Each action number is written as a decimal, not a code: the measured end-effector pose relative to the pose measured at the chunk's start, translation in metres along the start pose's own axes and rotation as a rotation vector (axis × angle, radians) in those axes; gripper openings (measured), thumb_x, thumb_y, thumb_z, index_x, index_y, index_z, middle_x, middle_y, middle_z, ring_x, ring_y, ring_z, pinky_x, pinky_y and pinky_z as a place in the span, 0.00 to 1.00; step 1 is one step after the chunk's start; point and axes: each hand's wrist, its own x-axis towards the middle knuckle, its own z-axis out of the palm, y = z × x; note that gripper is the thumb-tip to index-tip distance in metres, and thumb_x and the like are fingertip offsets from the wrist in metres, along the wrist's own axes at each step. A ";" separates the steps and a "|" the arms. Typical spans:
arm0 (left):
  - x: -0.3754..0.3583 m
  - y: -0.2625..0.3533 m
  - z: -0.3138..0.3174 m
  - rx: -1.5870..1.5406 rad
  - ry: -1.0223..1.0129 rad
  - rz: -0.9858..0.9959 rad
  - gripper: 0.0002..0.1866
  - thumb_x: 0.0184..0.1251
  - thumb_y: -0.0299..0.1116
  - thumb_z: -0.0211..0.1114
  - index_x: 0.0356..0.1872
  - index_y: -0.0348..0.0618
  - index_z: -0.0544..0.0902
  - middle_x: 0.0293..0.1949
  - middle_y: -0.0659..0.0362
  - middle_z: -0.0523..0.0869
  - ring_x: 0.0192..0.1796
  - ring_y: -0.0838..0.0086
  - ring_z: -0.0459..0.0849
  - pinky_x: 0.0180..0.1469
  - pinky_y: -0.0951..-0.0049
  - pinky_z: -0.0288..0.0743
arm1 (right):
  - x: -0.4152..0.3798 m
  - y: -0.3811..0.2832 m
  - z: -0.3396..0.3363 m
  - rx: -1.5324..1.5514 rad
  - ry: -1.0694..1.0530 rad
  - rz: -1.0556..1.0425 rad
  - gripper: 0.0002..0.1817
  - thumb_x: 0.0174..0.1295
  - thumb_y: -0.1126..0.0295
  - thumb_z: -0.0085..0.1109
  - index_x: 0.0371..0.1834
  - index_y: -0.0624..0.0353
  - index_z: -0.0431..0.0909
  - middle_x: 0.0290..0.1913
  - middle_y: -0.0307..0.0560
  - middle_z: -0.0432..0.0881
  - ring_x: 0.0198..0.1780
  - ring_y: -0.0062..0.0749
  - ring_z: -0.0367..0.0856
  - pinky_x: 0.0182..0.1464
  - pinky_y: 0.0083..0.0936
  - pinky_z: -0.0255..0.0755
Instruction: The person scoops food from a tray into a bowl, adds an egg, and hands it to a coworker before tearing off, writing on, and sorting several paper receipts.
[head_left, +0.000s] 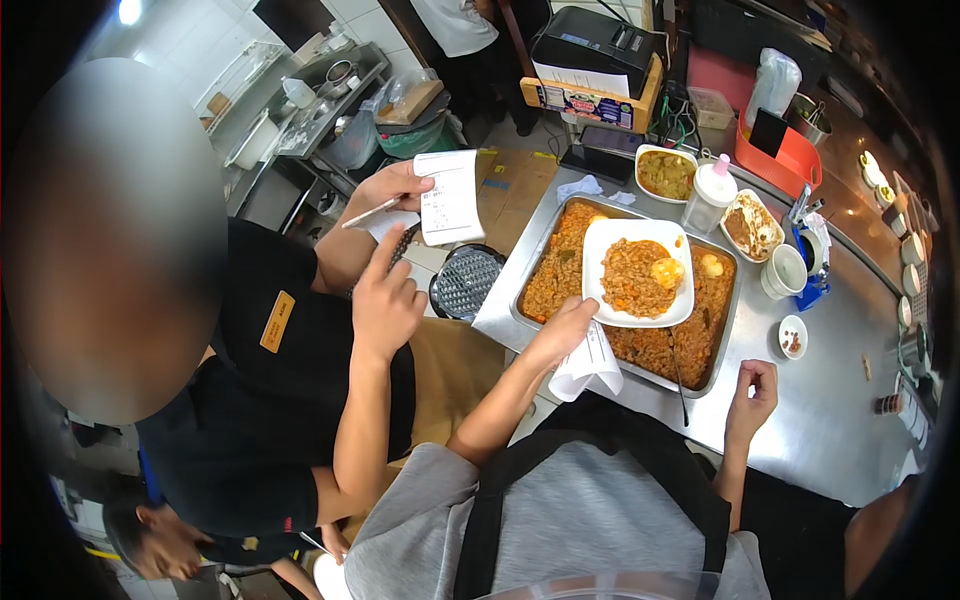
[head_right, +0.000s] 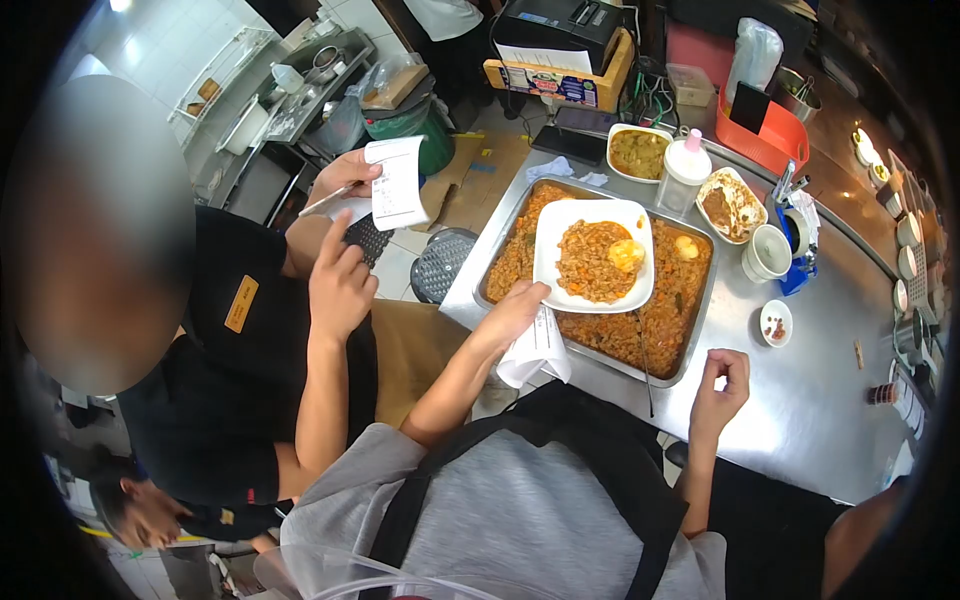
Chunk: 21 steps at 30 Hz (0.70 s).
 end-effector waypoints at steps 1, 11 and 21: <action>-0.001 0.002 0.002 -0.009 0.006 0.021 0.17 0.61 0.35 0.46 0.35 0.29 0.77 0.24 0.59 0.79 0.23 0.79 0.75 0.26 0.78 0.70 | 0.002 0.002 -0.001 0.002 -0.003 0.010 0.04 0.52 0.84 0.52 0.26 0.63 0.72 0.27 0.39 0.70 0.26 0.17 0.64 0.29 0.14 0.60; 0.005 0.005 -0.013 0.089 -0.070 0.022 0.17 0.62 0.34 0.45 0.31 0.28 0.75 0.23 0.57 0.77 0.25 0.78 0.74 0.27 0.75 0.69 | -0.064 -0.043 0.019 -0.072 0.074 0.033 0.04 0.53 0.84 0.52 0.25 0.64 0.71 0.27 0.39 0.69 0.28 0.19 0.64 0.31 0.14 0.60; 0.004 0.015 -0.027 0.229 -0.183 0.073 0.17 0.62 0.37 0.45 0.25 0.32 0.75 0.16 0.61 0.72 0.18 0.77 0.69 0.21 0.74 0.63 | -0.131 -0.090 -0.006 -0.155 0.321 0.137 0.04 0.57 0.84 0.51 0.28 0.64 0.72 0.30 0.35 0.67 0.29 0.12 0.64 0.30 0.09 0.57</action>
